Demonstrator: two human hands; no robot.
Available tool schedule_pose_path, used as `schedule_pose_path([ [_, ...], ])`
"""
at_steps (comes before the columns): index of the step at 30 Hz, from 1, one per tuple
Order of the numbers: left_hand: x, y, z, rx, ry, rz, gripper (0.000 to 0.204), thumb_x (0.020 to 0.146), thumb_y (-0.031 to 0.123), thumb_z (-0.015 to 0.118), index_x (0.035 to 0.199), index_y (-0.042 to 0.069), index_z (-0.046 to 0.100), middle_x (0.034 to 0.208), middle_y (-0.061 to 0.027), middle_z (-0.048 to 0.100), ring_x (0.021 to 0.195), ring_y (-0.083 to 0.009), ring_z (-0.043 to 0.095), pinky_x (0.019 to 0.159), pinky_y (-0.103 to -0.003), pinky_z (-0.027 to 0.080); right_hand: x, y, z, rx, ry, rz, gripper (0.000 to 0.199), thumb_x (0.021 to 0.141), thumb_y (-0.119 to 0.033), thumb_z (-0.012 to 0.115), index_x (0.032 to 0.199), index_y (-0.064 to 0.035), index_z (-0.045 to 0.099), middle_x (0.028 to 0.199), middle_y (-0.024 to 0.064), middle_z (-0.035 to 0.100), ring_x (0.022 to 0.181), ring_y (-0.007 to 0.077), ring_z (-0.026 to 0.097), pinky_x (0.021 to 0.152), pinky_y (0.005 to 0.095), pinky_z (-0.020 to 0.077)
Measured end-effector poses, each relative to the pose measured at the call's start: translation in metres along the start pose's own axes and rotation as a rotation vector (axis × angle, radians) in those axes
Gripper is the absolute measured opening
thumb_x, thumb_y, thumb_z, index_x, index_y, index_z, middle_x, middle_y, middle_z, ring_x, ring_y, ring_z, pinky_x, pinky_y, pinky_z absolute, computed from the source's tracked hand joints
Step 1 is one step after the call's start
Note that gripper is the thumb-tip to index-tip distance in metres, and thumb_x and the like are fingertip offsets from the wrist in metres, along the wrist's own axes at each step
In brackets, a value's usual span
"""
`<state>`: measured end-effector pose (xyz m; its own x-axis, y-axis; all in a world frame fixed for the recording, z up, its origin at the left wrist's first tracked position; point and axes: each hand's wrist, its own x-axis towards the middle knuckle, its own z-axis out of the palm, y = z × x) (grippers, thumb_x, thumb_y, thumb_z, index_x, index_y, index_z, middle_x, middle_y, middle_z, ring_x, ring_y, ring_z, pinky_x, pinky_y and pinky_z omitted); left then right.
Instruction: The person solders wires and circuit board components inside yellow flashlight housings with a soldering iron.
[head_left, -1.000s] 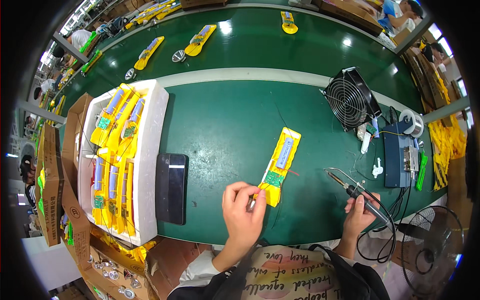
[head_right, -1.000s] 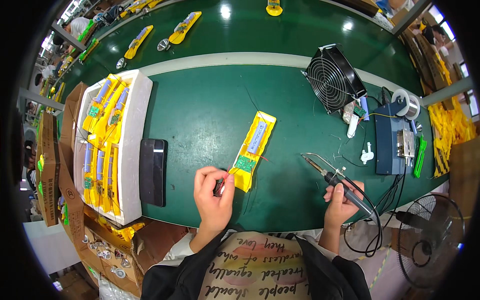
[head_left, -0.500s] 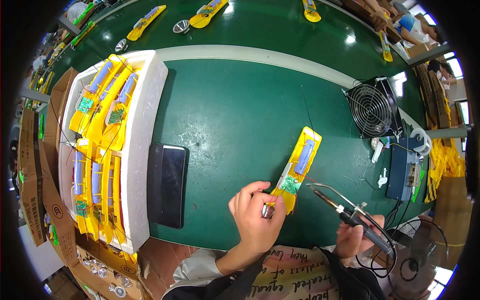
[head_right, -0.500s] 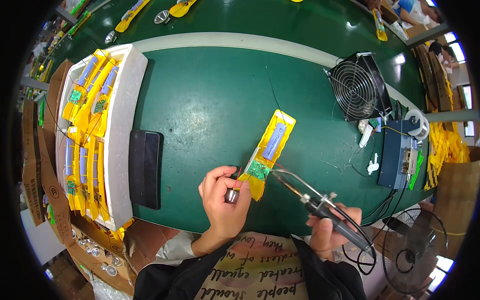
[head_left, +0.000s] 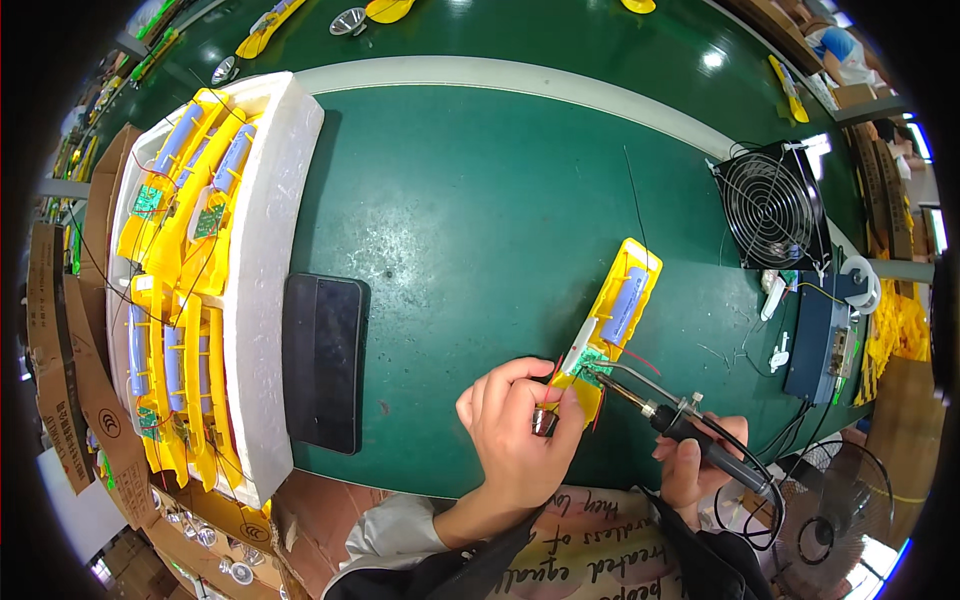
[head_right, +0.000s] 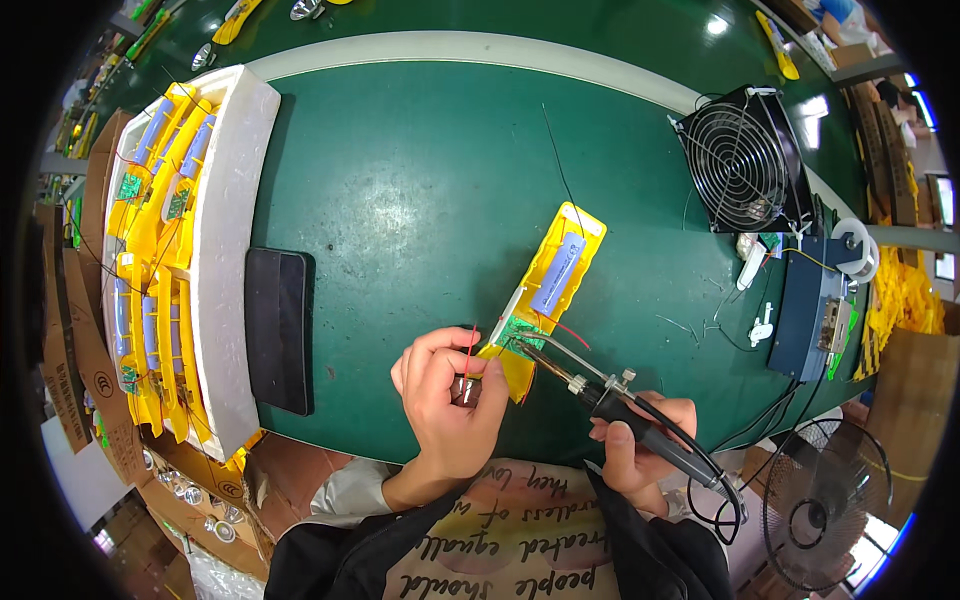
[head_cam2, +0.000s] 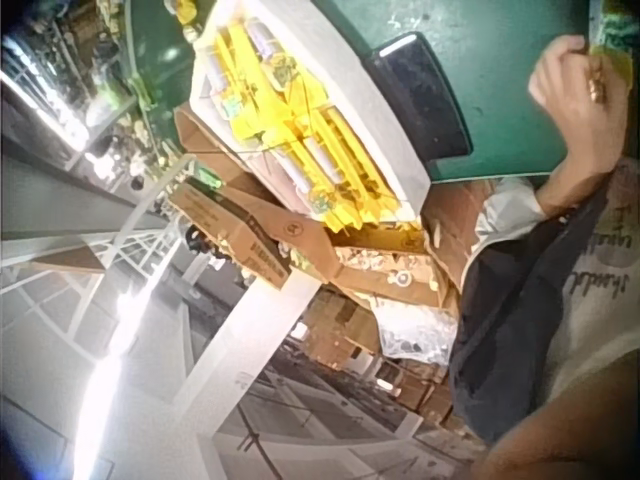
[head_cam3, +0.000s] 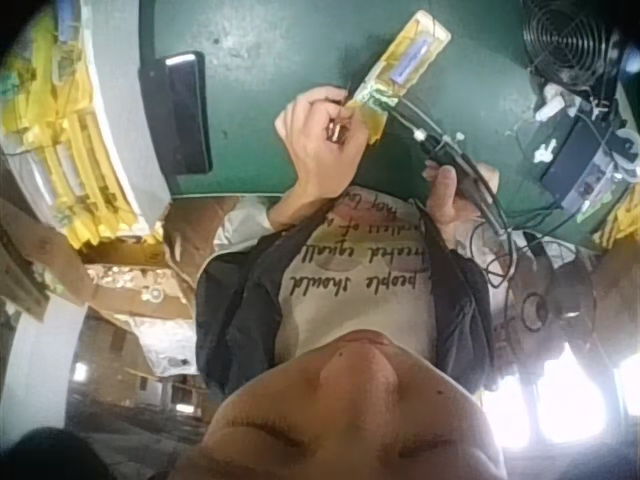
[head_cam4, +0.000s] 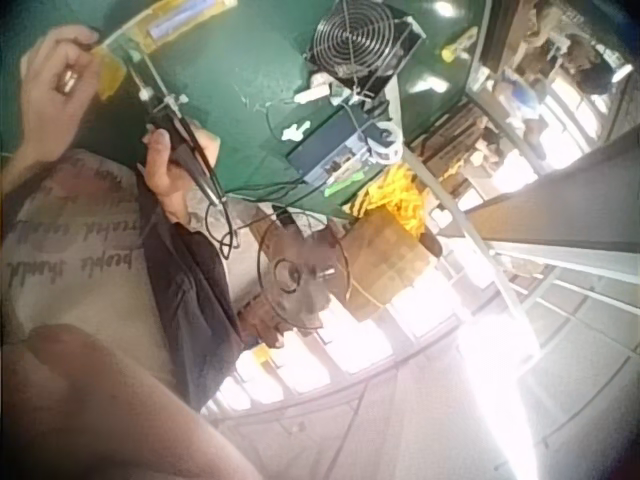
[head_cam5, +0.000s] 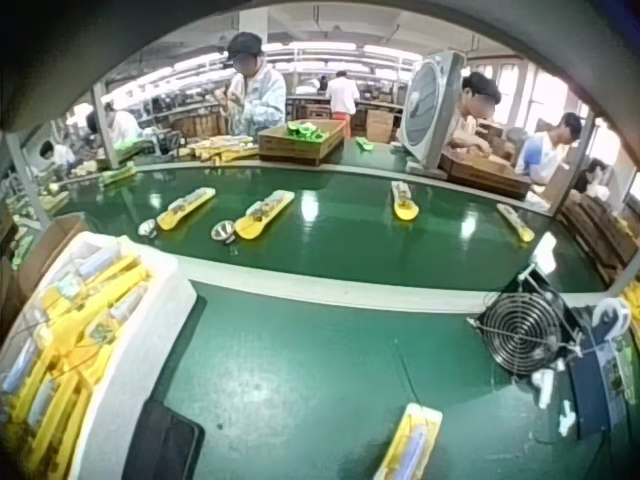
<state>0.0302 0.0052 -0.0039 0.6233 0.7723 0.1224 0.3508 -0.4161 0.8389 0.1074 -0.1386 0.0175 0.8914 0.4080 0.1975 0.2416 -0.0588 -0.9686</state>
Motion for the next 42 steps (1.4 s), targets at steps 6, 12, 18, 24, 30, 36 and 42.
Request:
schedule_pose_path([
  [6, -0.0005, -0.0004, 0.0011, -0.002, 0.010, -0.003, 0.013, 0.062, 0.004, 0.064, 0.067, 0.008, 0.052, 0.088, -0.0046, 0.055, 0.078, -0.0184, 0.049, 0.076, -0.031, 0.029, -0.0009, 0.0013, -0.0012, -0.042, -0.007, -0.020, 0.027, 0.075, -0.012, 0.058, 0.083, -0.0004, 0.036, 0.053, 0.0087, 0.054, 0.049, 0.0148, 0.053, 0.049, 0.0231, 0.0441],
  [12, -0.0009, 0.0009, 0.0014, 0.004, 0.016, 0.008, 0.014, 0.062, 0.004, 0.064, 0.067, 0.008, 0.052, 0.088, -0.0045, 0.055, 0.078, -0.0184, 0.049, 0.076, -0.031, 0.028, -0.0011, -0.0003, -0.0023, -0.049, -0.005, -0.003, 0.027, 0.075, -0.013, 0.059, 0.082, -0.0015, 0.036, 0.052, 0.0075, 0.054, 0.051, 0.0149, 0.053, 0.050, 0.0238, 0.0441],
  [18, -0.0013, -0.0009, 0.0028, 0.008, 0.024, 0.016, 0.015, 0.062, 0.004, 0.064, 0.067, 0.008, 0.051, 0.087, -0.0044, 0.055, 0.077, -0.0183, 0.049, 0.076, -0.031, 0.029, -0.0014, 0.0003, -0.0011, -0.055, -0.002, 0.022, 0.028, 0.075, -0.015, 0.060, 0.082, -0.0018, 0.036, 0.053, 0.0075, 0.054, 0.052, 0.0147, 0.053, 0.051, 0.0232, 0.0437],
  [24, -0.0009, -0.0005, 0.0033, 0.008, 0.028, 0.022, 0.015, 0.062, 0.003, 0.064, 0.067, 0.008, 0.051, 0.086, -0.0043, 0.056, 0.077, -0.0183, 0.050, 0.075, -0.031, 0.029, -0.0012, -0.0010, -0.0016, -0.043, -0.015, 0.022, 0.029, 0.075, -0.015, 0.060, 0.081, -0.0022, 0.035, 0.053, 0.0078, 0.054, 0.053, 0.0141, 0.052, 0.052, 0.0231, 0.0436],
  [30, -0.0006, -0.0005, 0.0032, -0.002, 0.035, 0.017, 0.015, 0.062, 0.003, 0.064, 0.067, 0.008, 0.052, 0.085, -0.0044, 0.056, 0.076, -0.0181, 0.050, 0.075, -0.031, 0.029, -0.0024, 0.0002, -0.0029, -0.034, -0.022, 0.020, 0.029, 0.075, -0.016, 0.060, 0.081, -0.0024, 0.034, 0.055, 0.0081, 0.055, 0.054, 0.0141, 0.052, 0.053, 0.0233, 0.0436],
  [36, -0.0002, -0.0015, 0.0040, 0.002, 0.035, 0.034, 0.014, 0.062, 0.002, 0.064, 0.067, 0.008, 0.052, 0.085, -0.0045, 0.056, 0.076, -0.0180, 0.050, 0.075, -0.031, 0.029, -0.0007, -0.0017, -0.0034, -0.052, -0.040, 0.029, 0.029, 0.075, -0.015, 0.060, 0.081, -0.0022, 0.034, 0.056, 0.0080, 0.055, 0.055, 0.0141, 0.052, 0.053, 0.0234, 0.0436],
  [42, -0.0007, -0.0008, 0.0036, -0.006, 0.035, 0.035, 0.016, 0.062, 0.002, 0.064, 0.067, 0.008, 0.051, 0.085, -0.0041, 0.056, 0.076, -0.0178, 0.050, 0.075, -0.030, 0.029, -0.0006, -0.0044, -0.0024, -0.053, -0.034, 0.024, 0.029, 0.076, -0.016, 0.059, 0.082, -0.0027, 0.035, 0.055, 0.0080, 0.054, 0.053, 0.0138, 0.052, 0.051, 0.0236, 0.0435],
])
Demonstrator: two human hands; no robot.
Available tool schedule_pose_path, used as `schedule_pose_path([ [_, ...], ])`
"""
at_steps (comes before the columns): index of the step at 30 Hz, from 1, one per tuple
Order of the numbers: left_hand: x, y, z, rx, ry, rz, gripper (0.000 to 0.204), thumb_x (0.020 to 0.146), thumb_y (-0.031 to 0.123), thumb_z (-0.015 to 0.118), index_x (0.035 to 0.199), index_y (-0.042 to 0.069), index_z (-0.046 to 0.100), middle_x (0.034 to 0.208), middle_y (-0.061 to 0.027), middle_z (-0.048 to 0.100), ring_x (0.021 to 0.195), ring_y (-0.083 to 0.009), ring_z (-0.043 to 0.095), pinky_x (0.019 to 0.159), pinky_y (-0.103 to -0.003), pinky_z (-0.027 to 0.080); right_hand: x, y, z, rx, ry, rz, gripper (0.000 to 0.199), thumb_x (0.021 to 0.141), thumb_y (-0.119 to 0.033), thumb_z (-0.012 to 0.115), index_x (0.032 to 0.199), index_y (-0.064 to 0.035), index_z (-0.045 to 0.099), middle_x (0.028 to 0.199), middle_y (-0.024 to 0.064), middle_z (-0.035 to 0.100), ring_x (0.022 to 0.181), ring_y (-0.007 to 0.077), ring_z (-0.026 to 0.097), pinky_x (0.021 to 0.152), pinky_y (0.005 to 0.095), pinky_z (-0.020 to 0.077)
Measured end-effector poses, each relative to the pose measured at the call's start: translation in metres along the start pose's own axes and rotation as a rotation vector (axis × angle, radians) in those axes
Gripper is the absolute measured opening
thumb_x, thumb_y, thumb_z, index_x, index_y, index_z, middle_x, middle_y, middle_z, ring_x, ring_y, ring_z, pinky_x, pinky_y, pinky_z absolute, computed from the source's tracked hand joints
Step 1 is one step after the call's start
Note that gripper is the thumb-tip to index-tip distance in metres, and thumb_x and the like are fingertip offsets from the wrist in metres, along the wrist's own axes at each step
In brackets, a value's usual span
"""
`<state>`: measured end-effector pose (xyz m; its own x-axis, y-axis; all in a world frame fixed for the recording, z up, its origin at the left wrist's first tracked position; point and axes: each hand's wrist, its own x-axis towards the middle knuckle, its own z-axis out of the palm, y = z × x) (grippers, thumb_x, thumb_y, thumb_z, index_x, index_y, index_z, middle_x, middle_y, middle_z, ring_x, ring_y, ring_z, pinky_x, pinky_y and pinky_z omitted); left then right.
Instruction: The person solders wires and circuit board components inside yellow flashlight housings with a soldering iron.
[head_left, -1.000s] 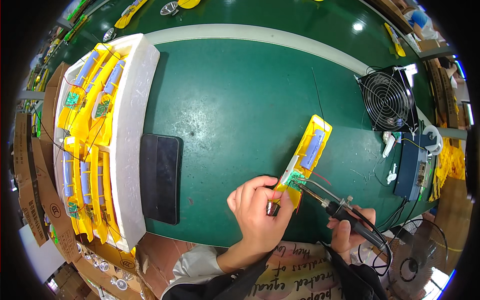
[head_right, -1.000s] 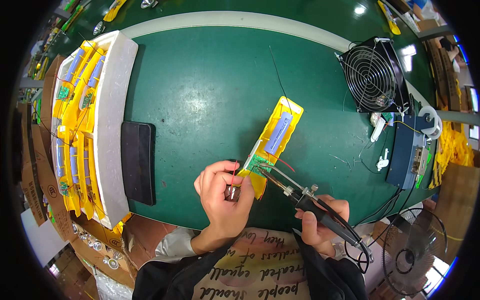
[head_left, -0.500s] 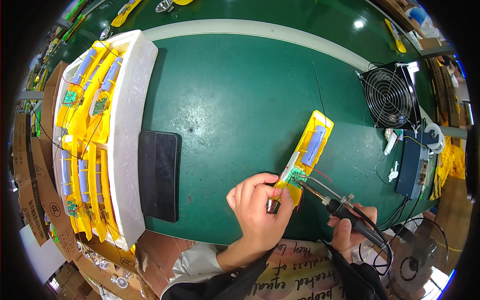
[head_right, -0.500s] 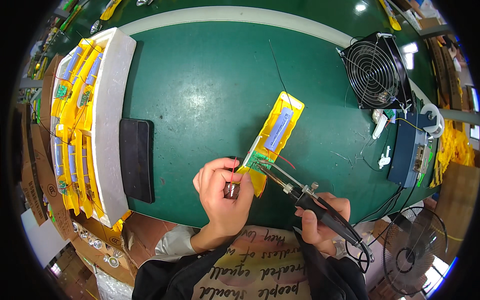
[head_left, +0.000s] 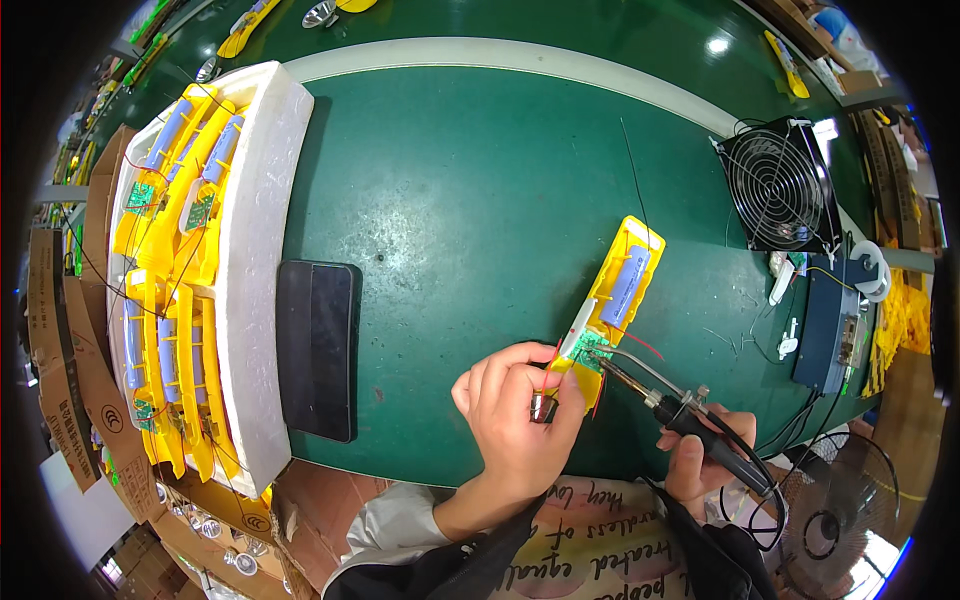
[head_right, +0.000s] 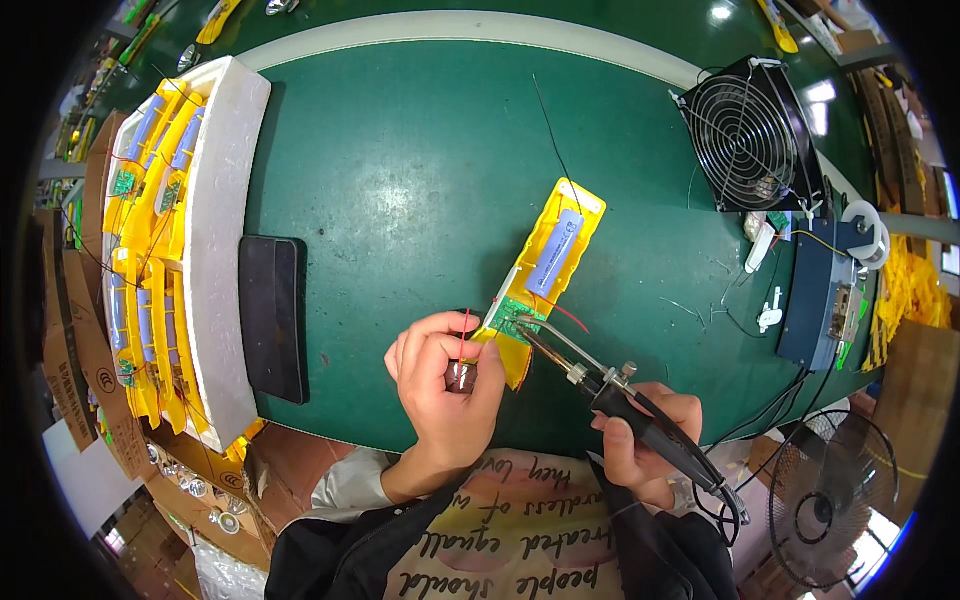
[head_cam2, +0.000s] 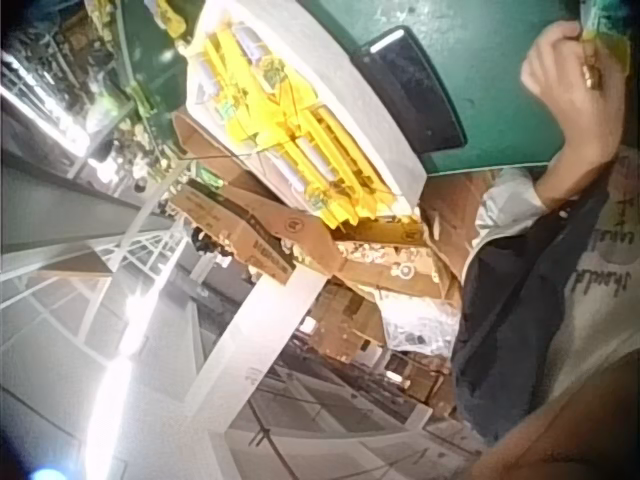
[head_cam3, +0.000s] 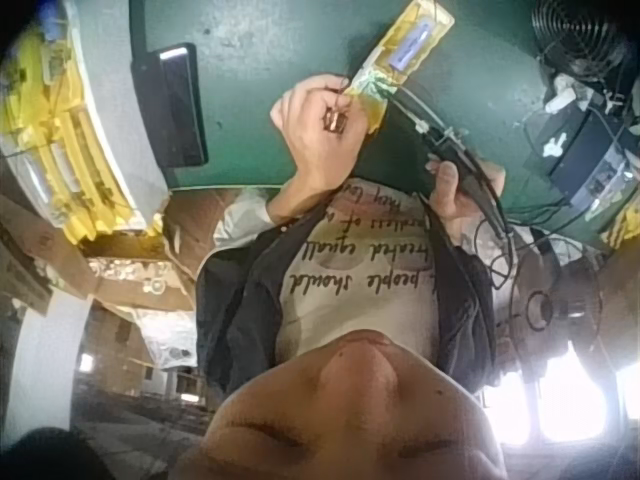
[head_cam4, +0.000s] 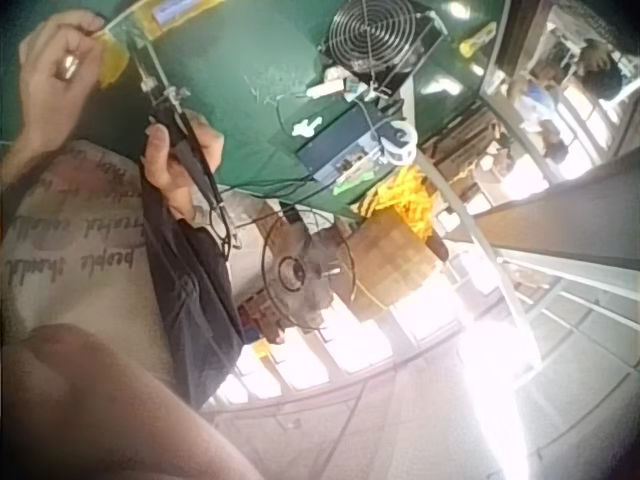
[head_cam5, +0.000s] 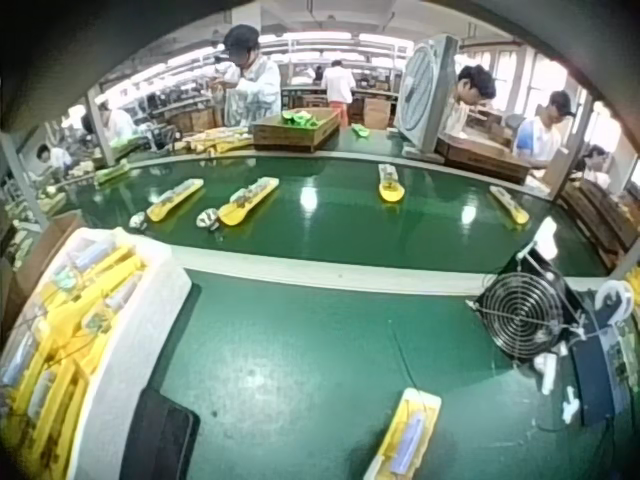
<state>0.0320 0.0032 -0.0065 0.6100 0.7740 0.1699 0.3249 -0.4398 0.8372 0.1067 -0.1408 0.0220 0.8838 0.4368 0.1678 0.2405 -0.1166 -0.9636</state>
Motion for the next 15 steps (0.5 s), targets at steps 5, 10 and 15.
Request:
schedule_pose_path([
  [5, -0.001, -0.001, 0.001, -0.003, 0.001, 0.003, 0.015, 0.063, 0.002, 0.063, 0.068, 0.008, 0.050, 0.084, -0.0028, 0.059, 0.076, -0.0176, 0.051, 0.075, -0.031, 0.029, -0.005, -0.005, -0.011, -0.015, 0.046, -0.058, 0.032, 0.075, -0.021, 0.060, 0.082, -0.0031, 0.034, 0.056, 0.0087, 0.054, 0.051, 0.0133, 0.052, 0.050, 0.0236, 0.0430],
  [10, -0.003, -0.003, 0.002, 0.018, -0.001, 0.022, 0.014, 0.065, 0.002, 0.062, 0.069, 0.008, 0.050, 0.085, -0.0028, 0.060, 0.076, -0.0176, 0.051, 0.076, -0.031, 0.030, -0.015, 0.000, -0.027, -0.059, 0.282, -0.090, 0.036, 0.075, -0.028, 0.061, 0.081, -0.0030, 0.036, 0.054, 0.0062, 0.050, 0.041, 0.0107, 0.047, 0.045, 0.0197, 0.0398],
  [15, -0.006, -0.002, -0.002, 0.013, -0.005, 0.046, 0.012, 0.066, 0.003, 0.061, 0.069, 0.007, 0.050, 0.086, -0.0050, 0.060, 0.076, -0.0190, 0.051, 0.076, -0.032, 0.031, -0.017, 0.029, -0.046, -0.205, 0.375, -0.171, 0.029, 0.078, -0.023, 0.058, 0.082, -0.0007, 0.040, 0.055, 0.0077, 0.052, 0.038, 0.0081, 0.044, 0.040, 0.0192, 0.0384],
])
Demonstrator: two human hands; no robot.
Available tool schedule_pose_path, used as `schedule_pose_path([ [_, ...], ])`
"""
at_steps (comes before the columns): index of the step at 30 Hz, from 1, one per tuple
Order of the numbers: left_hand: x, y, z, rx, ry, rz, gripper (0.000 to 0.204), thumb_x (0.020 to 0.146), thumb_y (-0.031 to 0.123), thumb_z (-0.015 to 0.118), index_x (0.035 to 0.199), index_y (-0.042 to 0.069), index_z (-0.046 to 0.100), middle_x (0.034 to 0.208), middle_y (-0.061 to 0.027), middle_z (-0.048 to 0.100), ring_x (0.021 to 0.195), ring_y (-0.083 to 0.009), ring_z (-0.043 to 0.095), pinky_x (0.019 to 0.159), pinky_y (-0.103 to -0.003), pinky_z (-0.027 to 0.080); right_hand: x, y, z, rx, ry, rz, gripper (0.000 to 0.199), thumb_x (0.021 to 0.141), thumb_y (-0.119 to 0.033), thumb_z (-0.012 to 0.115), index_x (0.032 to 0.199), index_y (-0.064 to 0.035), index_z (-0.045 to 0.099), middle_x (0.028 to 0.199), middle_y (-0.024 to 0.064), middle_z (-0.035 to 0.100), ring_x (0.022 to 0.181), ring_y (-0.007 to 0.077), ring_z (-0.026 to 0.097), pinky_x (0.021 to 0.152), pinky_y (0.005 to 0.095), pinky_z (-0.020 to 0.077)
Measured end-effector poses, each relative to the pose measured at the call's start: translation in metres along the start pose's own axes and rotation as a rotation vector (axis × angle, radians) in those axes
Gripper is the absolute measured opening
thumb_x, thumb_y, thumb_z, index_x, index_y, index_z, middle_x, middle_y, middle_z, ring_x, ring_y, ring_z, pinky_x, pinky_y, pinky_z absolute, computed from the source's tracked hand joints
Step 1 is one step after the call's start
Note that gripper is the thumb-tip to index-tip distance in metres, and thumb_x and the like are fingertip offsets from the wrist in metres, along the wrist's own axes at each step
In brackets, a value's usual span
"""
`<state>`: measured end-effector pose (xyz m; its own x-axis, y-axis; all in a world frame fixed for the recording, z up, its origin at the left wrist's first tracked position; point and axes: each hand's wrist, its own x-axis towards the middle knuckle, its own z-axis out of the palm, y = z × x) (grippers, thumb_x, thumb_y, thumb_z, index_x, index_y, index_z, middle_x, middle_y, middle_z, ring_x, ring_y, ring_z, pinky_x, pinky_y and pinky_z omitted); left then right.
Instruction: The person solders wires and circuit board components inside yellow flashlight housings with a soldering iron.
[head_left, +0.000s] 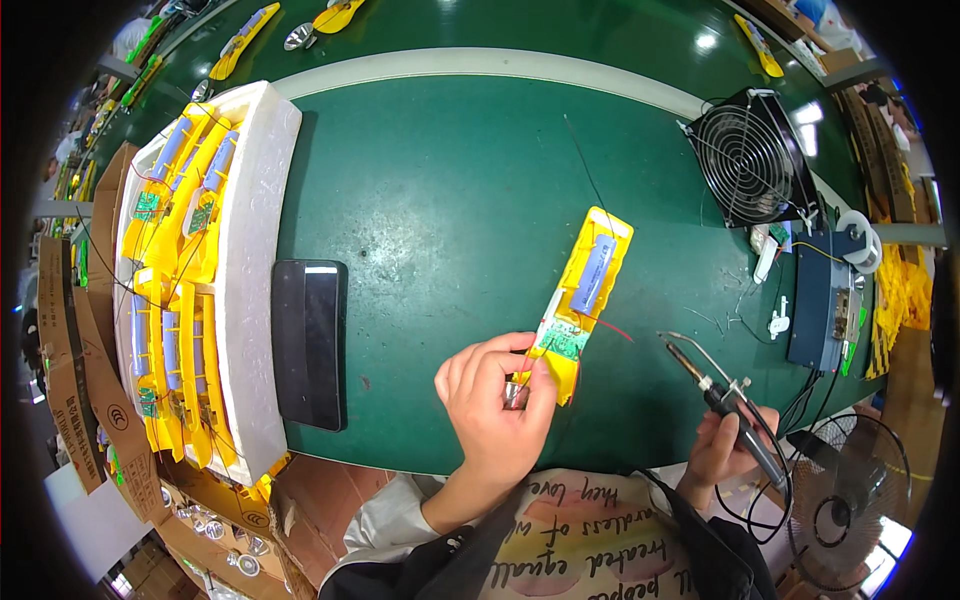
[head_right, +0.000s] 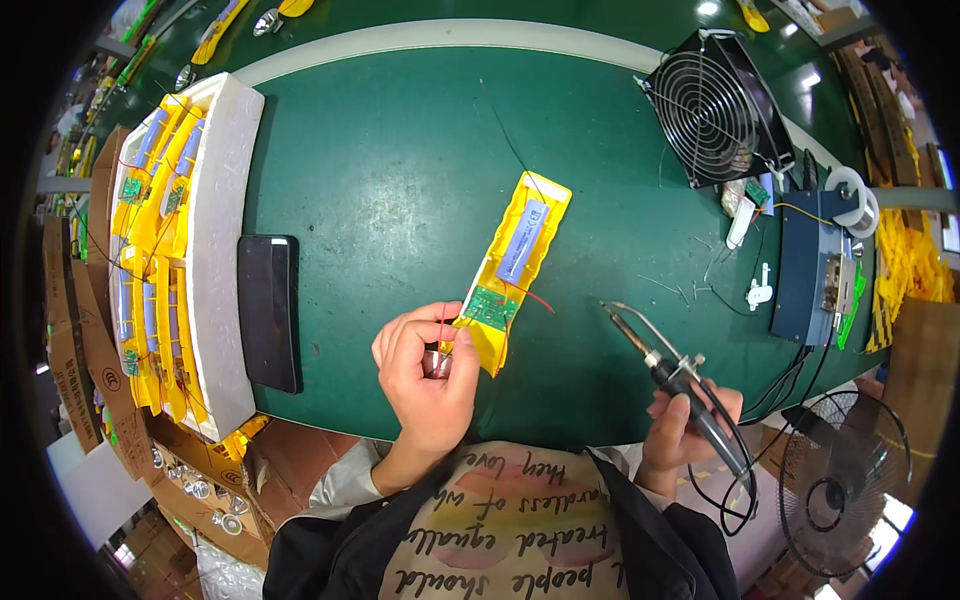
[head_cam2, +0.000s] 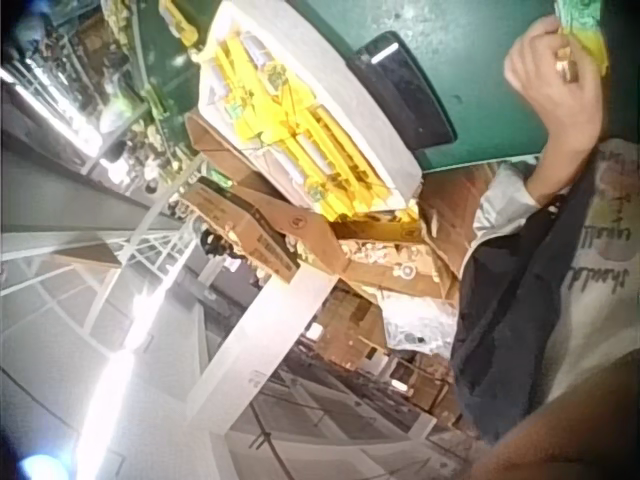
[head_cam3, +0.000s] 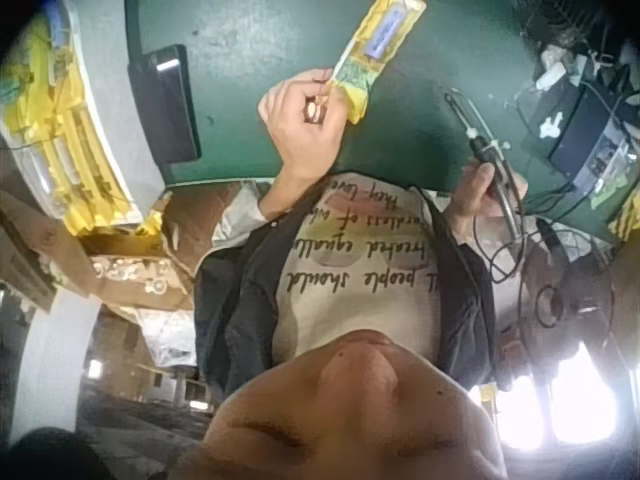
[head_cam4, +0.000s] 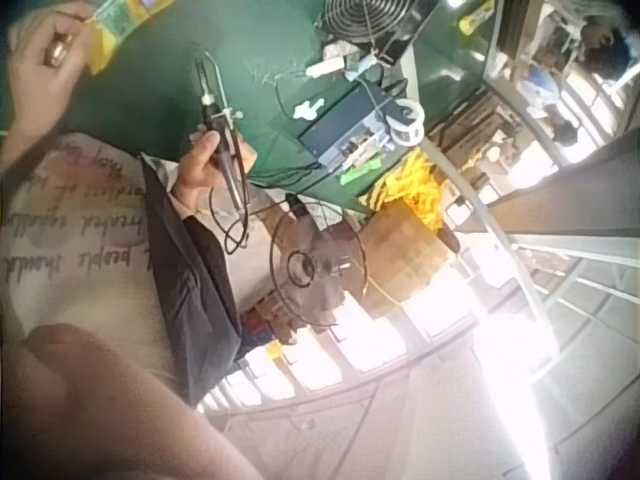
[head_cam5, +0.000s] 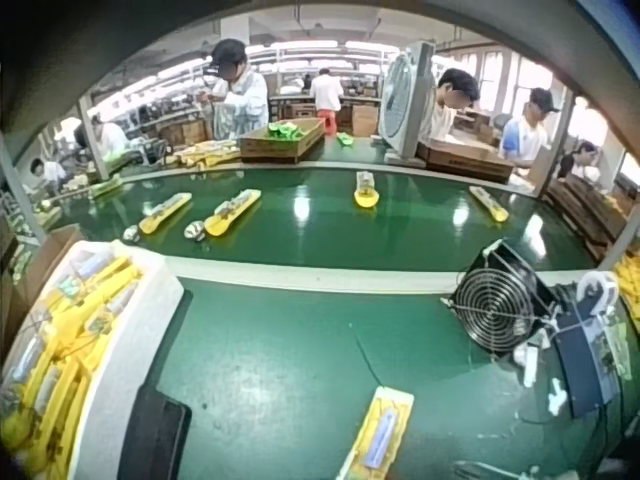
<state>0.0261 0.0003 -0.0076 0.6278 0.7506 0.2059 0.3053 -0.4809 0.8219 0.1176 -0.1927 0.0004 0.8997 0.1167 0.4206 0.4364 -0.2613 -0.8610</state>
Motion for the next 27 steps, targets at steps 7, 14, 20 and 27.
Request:
schedule_pose_path([
  [7, -0.011, 0.001, -0.010, -0.074, 0.008, 0.154, 0.016, 0.068, 0.002, 0.060, 0.084, 0.004, 0.059, 0.082, -0.0075, 0.058, 0.077, -0.0222, 0.052, 0.080, -0.037, 0.037, 0.006, 0.005, -0.002, 0.119, 0.112, 0.142, 0.020, 0.077, -0.010, 0.055, 0.085, 0.0003, 0.041, 0.057, 0.0093, 0.052, 0.039, 0.0079, 0.044, 0.038, 0.0166, 0.0372],
  [14, -0.016, 0.007, -0.002, -0.043, 0.096, 0.055, 0.013, 0.063, 0.002, 0.066, 0.074, 0.008, 0.063, 0.079, -0.0066, 0.052, 0.073, -0.0198, 0.051, 0.071, -0.032, 0.041, 0.003, -0.012, 0.000, 0.201, 0.054, 0.063, 0.029, 0.075, -0.020, 0.060, 0.085, 0.0000, 0.040, 0.057, 0.0092, 0.051, 0.038, 0.0104, 0.046, 0.035, 0.0173, 0.0373],
  [20, -0.010, 0.004, 0.000, -0.019, 0.112, 0.086, 0.015, 0.057, 0.000, 0.066, 0.069, 0.007, 0.061, 0.088, -0.0087, 0.052, 0.076, -0.0203, 0.051, 0.063, -0.028, 0.041, -0.002, -0.032, 0.017, 0.215, -0.106, 0.067, 0.036, 0.075, -0.026, 0.062, 0.084, -0.0011, 0.038, 0.054, 0.0075, 0.052, 0.043, 0.0122, 0.051, 0.042, 0.0190, 0.0410],
  [27, -0.010, -0.001, -0.002, -0.039, 0.112, 0.102, 0.017, 0.053, -0.001, 0.066, 0.066, 0.007, 0.059, 0.088, -0.0085, 0.055, 0.076, -0.0218, 0.051, 0.062, -0.029, 0.041, -0.004, -0.034, 0.033, 0.233, -0.308, 0.115, 0.029, 0.075, -0.017, 0.060, 0.084, -0.0010, 0.038, 0.051, 0.0053, 0.053, 0.047, 0.0135, 0.053, 0.052, 0.0234, 0.0440],
])
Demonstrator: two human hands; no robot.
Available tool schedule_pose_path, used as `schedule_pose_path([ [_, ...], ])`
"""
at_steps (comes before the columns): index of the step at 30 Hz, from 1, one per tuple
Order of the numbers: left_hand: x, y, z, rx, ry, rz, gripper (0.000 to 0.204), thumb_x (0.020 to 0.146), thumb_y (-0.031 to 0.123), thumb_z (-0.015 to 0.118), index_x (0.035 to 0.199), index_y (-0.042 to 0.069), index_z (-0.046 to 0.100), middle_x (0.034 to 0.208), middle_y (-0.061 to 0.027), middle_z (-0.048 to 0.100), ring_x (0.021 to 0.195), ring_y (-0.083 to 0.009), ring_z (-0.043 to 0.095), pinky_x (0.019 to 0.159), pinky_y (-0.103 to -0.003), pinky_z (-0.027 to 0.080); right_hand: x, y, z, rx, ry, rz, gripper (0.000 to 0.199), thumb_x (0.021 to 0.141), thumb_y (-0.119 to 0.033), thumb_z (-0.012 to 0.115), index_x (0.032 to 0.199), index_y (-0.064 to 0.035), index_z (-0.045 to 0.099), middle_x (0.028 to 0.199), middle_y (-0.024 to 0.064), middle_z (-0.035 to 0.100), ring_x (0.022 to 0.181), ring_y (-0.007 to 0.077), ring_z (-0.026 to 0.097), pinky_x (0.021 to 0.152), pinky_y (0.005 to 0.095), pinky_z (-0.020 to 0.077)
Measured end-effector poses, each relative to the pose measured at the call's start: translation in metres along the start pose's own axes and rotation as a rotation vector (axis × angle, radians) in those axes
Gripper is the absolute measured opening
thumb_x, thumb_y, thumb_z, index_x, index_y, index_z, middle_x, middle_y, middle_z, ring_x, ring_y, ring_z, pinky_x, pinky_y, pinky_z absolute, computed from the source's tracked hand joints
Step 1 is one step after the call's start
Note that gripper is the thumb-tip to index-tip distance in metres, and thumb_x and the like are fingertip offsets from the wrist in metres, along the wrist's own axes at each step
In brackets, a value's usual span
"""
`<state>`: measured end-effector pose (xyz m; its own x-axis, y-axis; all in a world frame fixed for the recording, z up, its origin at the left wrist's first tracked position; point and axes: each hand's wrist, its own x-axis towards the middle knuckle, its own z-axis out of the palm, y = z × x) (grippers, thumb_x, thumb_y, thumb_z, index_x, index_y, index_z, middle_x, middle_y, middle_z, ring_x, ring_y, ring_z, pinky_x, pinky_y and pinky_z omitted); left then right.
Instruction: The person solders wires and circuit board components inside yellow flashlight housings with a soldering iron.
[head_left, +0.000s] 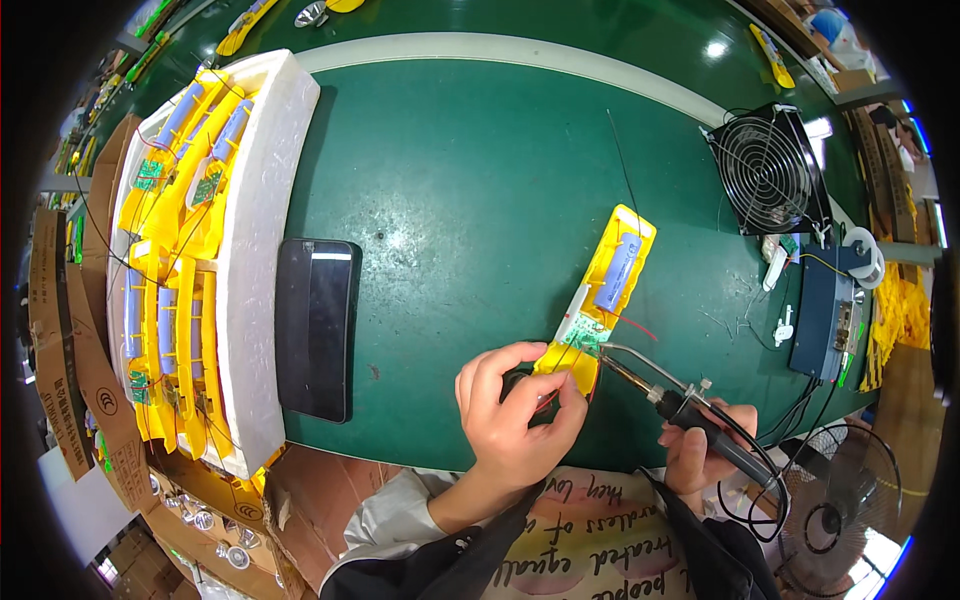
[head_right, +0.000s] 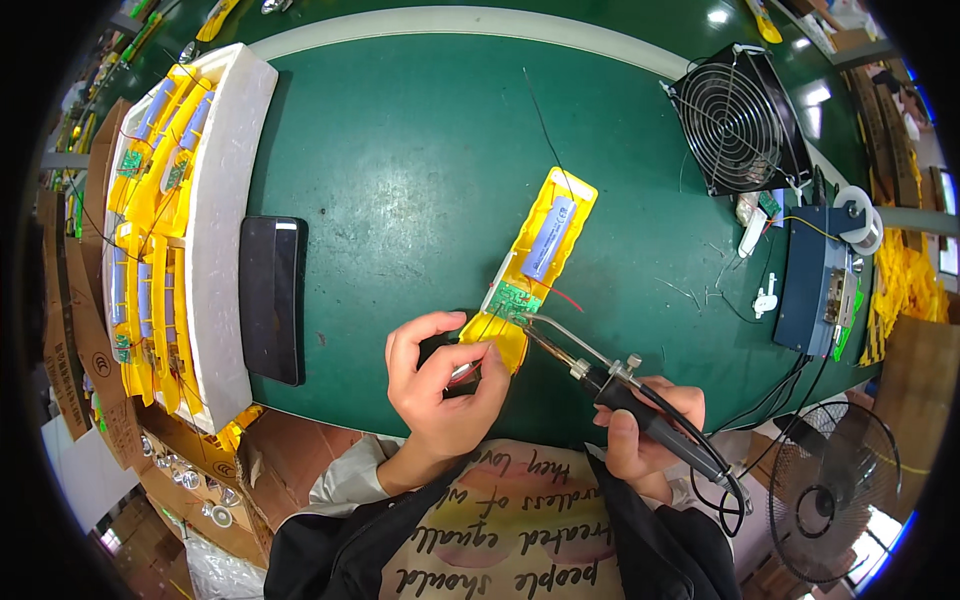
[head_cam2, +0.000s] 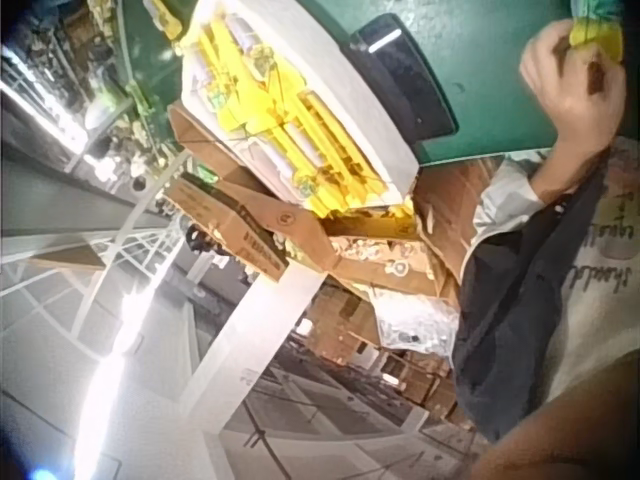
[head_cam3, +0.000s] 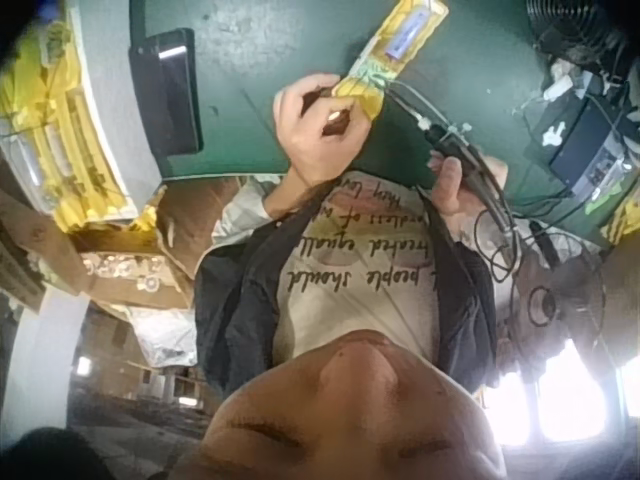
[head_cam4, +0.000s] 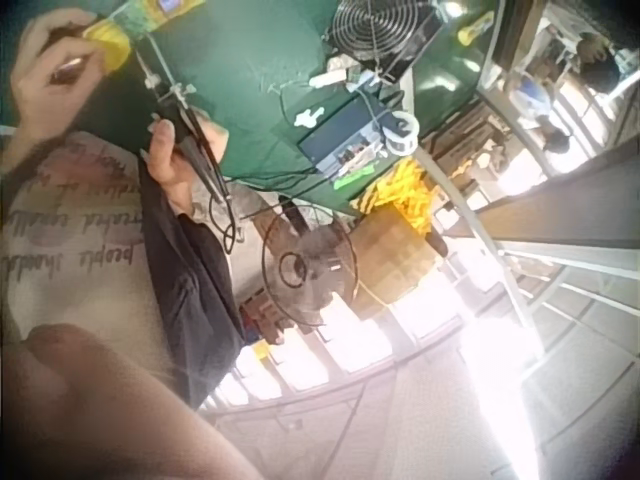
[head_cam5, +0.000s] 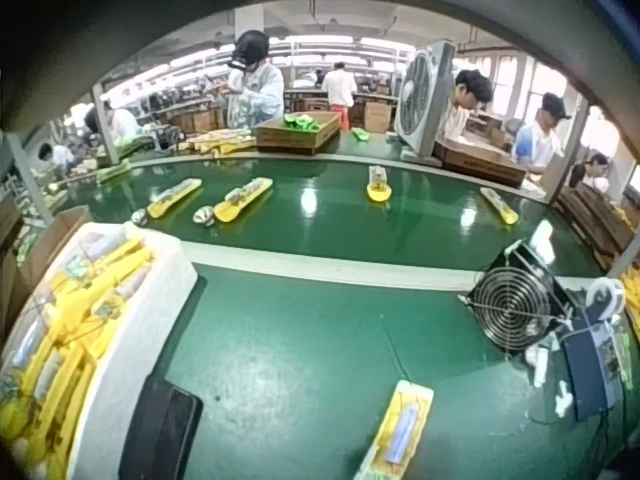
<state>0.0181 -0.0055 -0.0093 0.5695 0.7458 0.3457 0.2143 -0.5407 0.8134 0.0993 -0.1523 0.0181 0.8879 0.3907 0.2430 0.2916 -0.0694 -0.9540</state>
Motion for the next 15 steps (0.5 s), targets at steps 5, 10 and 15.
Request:
schedule_pose_path([
  [5, 0.0004, -0.0011, -0.0001, -0.028, -0.006, -0.004, 0.017, 0.053, -0.001, 0.066, 0.066, 0.007, 0.060, 0.087, -0.0087, 0.055, 0.075, -0.0217, 0.051, 0.062, -0.029, 0.041, 0.0013, 0.0005, 0.0013, -0.009, -0.001, 0.022, 0.029, 0.075, -0.016, 0.060, 0.084, -0.0009, 0.038, 0.051, 0.0052, 0.053, 0.048, 0.0136, 0.053, 0.052, 0.0230, 0.0430],
  [10, -0.0006, -0.0014, -0.0006, -0.025, -0.021, 0.007, 0.016, 0.053, -0.001, 0.066, 0.066, 0.007, 0.060, 0.087, -0.0088, 0.055, 0.074, -0.0212, 0.051, 0.062, -0.029, 0.040, 0.0004, -0.0008, 0.0007, -0.005, -0.003, 0.022, 0.028, 0.075, -0.015, 0.061, 0.084, -0.0008, 0.038, 0.052, 0.0057, 0.053, 0.049, 0.0135, 0.052, 0.052, 0.0227, 0.0429],
  [15, -0.0006, -0.0027, 0.0003, -0.032, -0.022, 0.007, 0.016, 0.053, -0.001, 0.065, 0.066, 0.006, 0.060, 0.087, -0.0088, 0.055, 0.073, -0.0211, 0.051, 0.062, -0.029, 0.040, 0.0011, -0.0016, 0.0000, -0.019, -0.021, 0.020, 0.028, 0.074, -0.014, 0.061, 0.084, -0.0011, 0.038, 0.053, 0.0060, 0.053, 0.050, 0.0134, 0.052, 0.052, 0.0226, 0.0430],
])
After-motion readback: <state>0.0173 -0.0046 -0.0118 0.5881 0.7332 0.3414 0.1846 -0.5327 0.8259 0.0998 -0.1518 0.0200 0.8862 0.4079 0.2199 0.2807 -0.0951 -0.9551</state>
